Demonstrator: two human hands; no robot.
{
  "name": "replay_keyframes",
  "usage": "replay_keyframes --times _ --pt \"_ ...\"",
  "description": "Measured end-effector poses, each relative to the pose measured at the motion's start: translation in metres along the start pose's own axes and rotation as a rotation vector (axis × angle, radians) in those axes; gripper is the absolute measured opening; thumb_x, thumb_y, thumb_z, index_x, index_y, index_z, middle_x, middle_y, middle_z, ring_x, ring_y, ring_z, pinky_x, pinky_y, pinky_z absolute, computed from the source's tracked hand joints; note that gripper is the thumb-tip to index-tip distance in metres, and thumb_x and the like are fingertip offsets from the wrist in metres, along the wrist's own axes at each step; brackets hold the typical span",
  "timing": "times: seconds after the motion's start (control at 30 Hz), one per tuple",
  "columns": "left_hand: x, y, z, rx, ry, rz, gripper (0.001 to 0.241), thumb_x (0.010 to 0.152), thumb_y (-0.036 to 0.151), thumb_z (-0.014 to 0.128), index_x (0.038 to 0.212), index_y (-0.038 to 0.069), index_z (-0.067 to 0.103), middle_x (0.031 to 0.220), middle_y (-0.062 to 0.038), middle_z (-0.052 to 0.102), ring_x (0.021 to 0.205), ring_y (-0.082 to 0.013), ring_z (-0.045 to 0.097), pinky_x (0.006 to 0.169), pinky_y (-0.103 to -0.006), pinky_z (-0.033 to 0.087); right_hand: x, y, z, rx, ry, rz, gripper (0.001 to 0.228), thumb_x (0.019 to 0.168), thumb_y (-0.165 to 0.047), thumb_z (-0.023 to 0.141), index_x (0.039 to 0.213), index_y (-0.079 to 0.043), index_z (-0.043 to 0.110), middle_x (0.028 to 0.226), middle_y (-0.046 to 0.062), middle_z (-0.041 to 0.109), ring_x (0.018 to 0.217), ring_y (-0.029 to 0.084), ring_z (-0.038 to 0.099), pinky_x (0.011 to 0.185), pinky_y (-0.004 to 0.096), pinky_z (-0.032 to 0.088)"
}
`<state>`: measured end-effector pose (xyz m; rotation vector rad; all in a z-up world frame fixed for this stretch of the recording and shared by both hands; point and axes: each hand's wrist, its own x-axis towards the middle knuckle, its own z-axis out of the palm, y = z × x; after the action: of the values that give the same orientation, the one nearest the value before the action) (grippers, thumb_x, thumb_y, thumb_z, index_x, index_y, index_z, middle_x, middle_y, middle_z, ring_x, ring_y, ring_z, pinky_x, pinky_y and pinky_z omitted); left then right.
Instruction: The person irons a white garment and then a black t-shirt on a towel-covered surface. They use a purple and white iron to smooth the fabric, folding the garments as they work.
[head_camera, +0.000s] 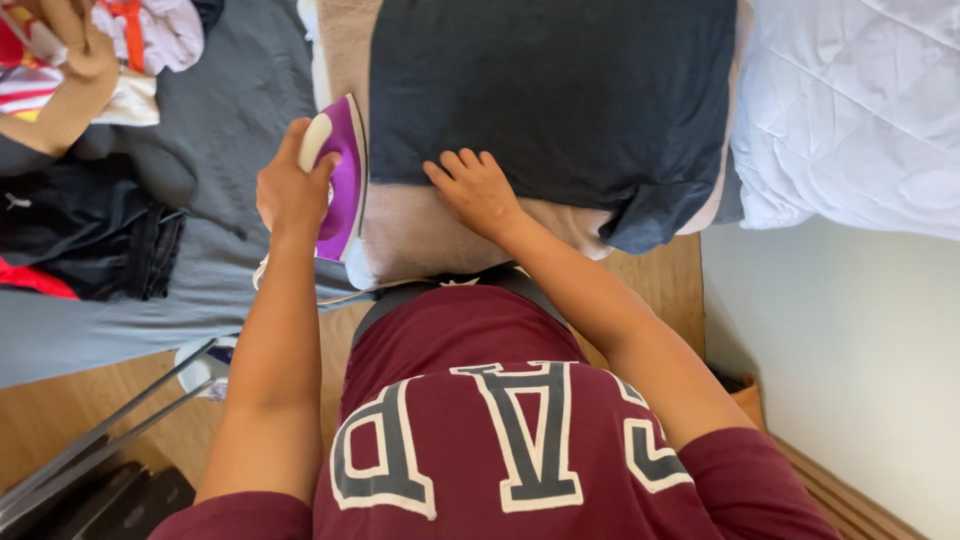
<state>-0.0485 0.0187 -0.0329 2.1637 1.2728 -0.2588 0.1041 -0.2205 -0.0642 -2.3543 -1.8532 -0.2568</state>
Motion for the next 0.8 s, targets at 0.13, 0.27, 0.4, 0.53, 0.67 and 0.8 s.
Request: replay_keyframes --times 0.13,0.27,0.4,0.53,0.67,0.8 --pt "0.013 -0.039 -0.007 -0.299 0.168 -0.138 0.058 0.088 0.053 0.081 0.139 0.05 0.054 0.124 -0.005 0.072 0.118 -0.0333 0.066 0.101 -0.0492 0.051 0.032 -0.025 0.024 -0.055 -0.084 0.026 0.049 0.088 -0.031 0.074 0.133 -0.019 0.059 0.106 0.005 0.056 0.086 0.024 0.056 0.066 0.039 0.048" --pt "-0.007 -0.017 -0.051 -0.49 0.352 0.294 0.058 0.089 0.016 0.071 0.142 0.02 0.048 0.119 -0.013 0.076 0.099 -0.0308 0.075 0.085 -0.0407 0.057 0.052 -0.033 0.013 -0.114 0.038 0.066 0.036 0.091 -0.021 0.063 0.126 -0.015 0.068 0.099 0.001 0.06 0.068 0.02 0.055 0.052 0.031 0.048" --pt "-0.014 0.024 -0.089 -0.534 0.421 0.594 0.059 0.091 0.001 0.074 0.142 0.016 0.049 0.11 -0.012 0.078 0.079 -0.0214 0.074 0.068 -0.0334 0.058 0.061 -0.051 0.004 0.013 0.023 0.081 0.038 0.091 -0.029 0.067 0.128 -0.018 0.065 0.097 0.0 0.061 0.068 0.022 0.059 0.053 0.034 0.051" --pt "-0.009 0.07 -0.102 -0.317 0.45 0.863 0.059 0.091 0.01 0.085 0.142 0.012 0.057 0.108 -0.016 0.079 0.084 -0.0365 0.074 0.072 -0.0409 0.055 0.046 -0.047 -0.004 0.144 -0.042 0.046 0.043 0.097 -0.032 0.063 0.138 -0.024 0.059 0.105 -0.001 0.063 0.075 0.022 0.06 0.061 0.034 0.053" --pt "0.003 0.123 -0.079 -0.122 0.436 1.05 0.048 0.089 0.03 0.087 0.133 0.014 0.074 0.104 -0.011 0.078 0.084 -0.0356 0.07 0.07 -0.0409 0.052 0.013 -0.012 -0.067 0.273 -0.091 0.041 0.065 0.094 -0.038 0.071 0.153 -0.028 0.046 0.14 -0.002 0.056 0.107 0.021 0.056 0.09 0.038 0.039" --pt "0.004 0.168 -0.028 -0.141 0.25 1.24 0.051 0.086 0.029 0.088 0.133 0.016 0.074 0.11 -0.009 0.078 0.085 -0.0337 0.072 0.072 -0.0413 0.055 -0.057 0.041 -0.099 0.349 0.204 0.282 0.054 0.079 -0.016 0.082 0.13 -0.008 0.067 0.122 0.013 0.066 0.1 0.032 0.067 0.089 0.042 0.052"
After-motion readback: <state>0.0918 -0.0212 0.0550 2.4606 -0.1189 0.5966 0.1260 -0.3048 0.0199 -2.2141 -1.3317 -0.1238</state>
